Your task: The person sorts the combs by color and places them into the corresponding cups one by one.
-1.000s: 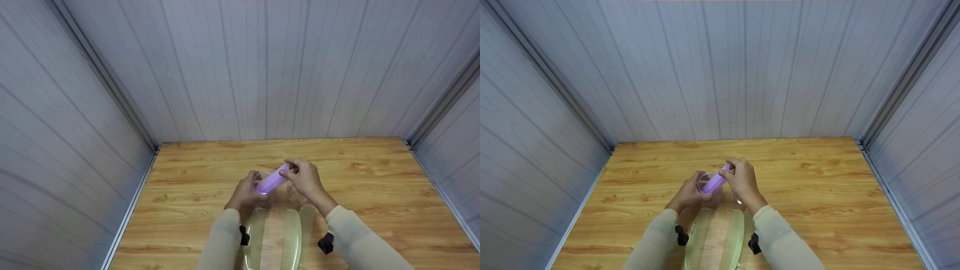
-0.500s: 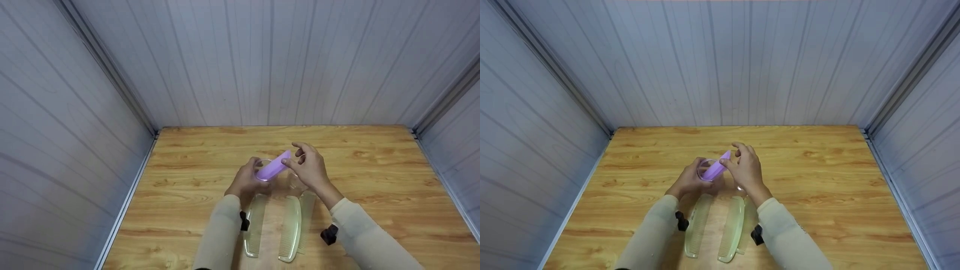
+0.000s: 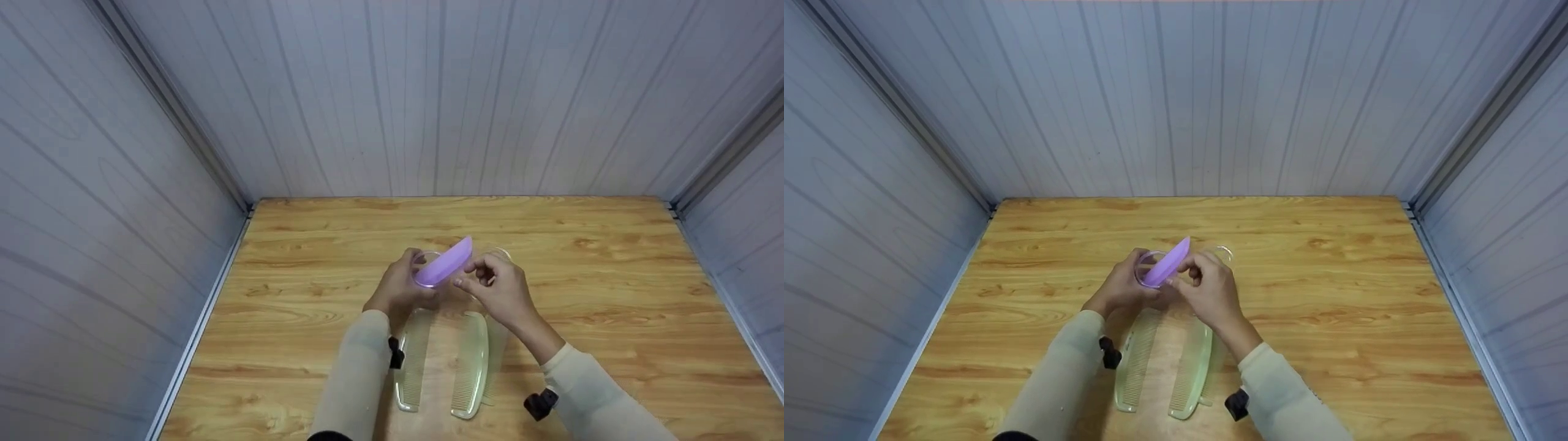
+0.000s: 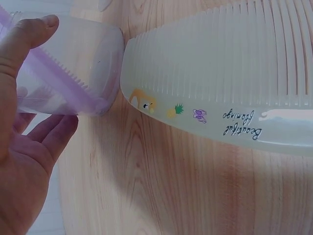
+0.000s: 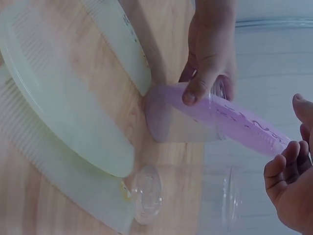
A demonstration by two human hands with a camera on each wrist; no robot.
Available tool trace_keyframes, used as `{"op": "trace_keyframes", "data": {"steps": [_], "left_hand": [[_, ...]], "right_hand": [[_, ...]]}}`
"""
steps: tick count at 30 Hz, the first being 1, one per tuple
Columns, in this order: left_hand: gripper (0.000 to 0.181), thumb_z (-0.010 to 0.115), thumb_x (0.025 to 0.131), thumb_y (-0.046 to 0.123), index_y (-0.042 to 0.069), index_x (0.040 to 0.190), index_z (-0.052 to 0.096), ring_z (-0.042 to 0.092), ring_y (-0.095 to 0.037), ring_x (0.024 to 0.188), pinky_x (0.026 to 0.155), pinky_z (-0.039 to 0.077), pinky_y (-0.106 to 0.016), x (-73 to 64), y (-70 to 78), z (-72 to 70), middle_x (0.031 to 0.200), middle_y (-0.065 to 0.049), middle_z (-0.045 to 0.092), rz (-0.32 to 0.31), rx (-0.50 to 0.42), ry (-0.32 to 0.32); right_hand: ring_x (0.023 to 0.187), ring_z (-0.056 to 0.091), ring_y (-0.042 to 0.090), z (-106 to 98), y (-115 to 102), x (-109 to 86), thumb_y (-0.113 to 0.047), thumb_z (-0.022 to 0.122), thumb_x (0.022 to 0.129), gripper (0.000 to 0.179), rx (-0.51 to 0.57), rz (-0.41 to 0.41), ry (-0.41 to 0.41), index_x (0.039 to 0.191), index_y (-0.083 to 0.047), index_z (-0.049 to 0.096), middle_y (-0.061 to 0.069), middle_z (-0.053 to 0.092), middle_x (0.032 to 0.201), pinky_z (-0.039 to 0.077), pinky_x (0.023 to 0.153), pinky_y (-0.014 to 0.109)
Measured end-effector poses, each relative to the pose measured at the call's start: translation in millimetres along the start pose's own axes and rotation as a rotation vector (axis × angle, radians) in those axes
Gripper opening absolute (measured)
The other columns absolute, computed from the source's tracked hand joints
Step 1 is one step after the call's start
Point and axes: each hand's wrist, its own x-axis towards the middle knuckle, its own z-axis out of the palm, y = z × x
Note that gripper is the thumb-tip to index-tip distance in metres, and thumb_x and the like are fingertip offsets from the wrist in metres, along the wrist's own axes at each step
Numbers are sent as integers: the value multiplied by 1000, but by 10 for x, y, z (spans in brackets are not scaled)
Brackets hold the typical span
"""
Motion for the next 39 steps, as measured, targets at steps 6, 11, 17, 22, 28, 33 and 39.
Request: {"op": "trace_keyframes", "data": {"steps": [6,11,17,22,28,33,39], "left_hand": [[94,89,69,6,18,150,43,53,-25,138,115,44,-46,-35,-12,37,152,-6,53,-7,-4,0],[92,89,69,8,16,149,44,55,-23,135,113,46,-42,-56,-29,60,149,-5,56,15,29,6],[92,90,70,8,15,149,44,55,-25,136,114,46,-43,-75,-28,49,150,-5,56,28,65,13],[91,89,70,8,15,148,44,55,-25,136,114,46,-42,-75,-18,34,150,-6,55,27,70,8],[90,89,70,7,19,148,44,56,-23,135,112,47,-40,-87,-43,52,148,-3,57,24,66,8],[89,88,71,6,22,147,46,55,-22,134,113,47,-40,-100,-46,56,146,1,56,-10,43,14],[91,86,69,5,19,148,44,55,-21,134,112,47,-39,-119,-28,50,148,-2,55,-8,21,18]], "right_hand": [[74,63,12,129,107,-207,-19,86,83,16,8,-12,-129,93,-15,74,-3,69,86,56,64,24],[83,64,13,250,249,-360,-22,86,83,23,-36,18,-270,101,-13,74,-2,69,95,57,73,26],[94,70,28,388,409,-455,-17,84,84,32,-28,28,-397,111,-5,72,13,70,110,61,84,43],[107,68,39,488,489,-461,-15,83,84,40,-37,38,-408,118,-1,70,19,69,116,57,95,55],[112,66,40,602,559,-440,-15,84,83,46,-76,79,-427,123,0,68,20,69,120,55,99,56],[113,66,40,693,604,-403,-11,81,84,48,-83,60,-481,127,3,66,22,70,122,53,101,57],[111,67,33,794,633,-388,-15,82,84,47,-189,-4,-476,126,0,69,18,71,122,54,98,53]]}}
